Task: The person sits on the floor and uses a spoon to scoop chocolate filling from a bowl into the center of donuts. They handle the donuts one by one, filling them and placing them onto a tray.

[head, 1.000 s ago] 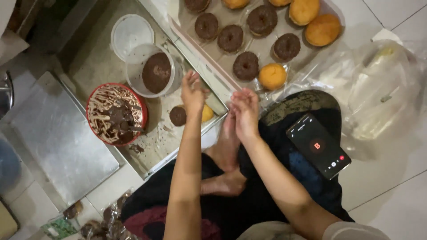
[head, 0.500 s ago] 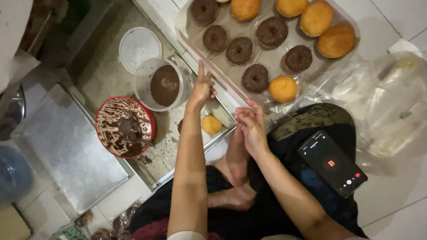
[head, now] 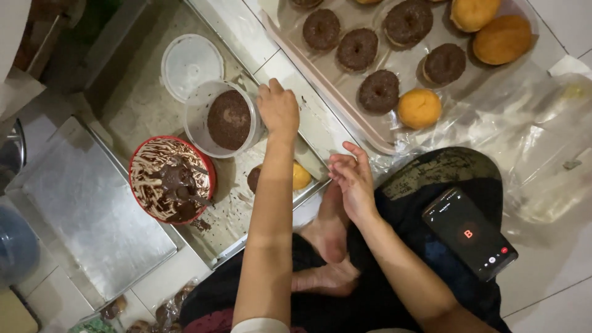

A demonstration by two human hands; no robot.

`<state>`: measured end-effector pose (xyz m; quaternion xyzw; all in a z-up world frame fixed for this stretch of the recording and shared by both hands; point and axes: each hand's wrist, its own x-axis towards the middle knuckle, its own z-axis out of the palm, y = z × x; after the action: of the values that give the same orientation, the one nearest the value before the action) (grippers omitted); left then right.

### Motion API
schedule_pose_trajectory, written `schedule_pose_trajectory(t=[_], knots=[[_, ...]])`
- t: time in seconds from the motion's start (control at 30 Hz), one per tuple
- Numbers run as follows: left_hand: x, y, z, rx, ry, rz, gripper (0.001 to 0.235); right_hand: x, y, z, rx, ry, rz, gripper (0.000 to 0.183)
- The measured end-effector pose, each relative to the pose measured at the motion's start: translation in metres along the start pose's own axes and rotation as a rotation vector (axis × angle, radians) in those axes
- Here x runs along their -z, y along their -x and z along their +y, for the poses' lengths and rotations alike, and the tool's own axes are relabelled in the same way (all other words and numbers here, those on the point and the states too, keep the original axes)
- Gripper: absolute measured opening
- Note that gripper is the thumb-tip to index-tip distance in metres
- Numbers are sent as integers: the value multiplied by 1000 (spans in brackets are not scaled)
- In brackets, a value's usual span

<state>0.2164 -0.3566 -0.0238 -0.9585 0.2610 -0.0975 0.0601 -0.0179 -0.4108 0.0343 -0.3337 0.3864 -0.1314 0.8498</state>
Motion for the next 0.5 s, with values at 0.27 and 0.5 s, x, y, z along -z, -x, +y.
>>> schedule_pose_trajectory(t=[0.27,0.5], knots=[[1,9,13,55,85,-52,28,3,0,0,6,-19,-25,51],[-17,11,17,12,61,139,11,1,0,-3,15,-20,-31,50]])
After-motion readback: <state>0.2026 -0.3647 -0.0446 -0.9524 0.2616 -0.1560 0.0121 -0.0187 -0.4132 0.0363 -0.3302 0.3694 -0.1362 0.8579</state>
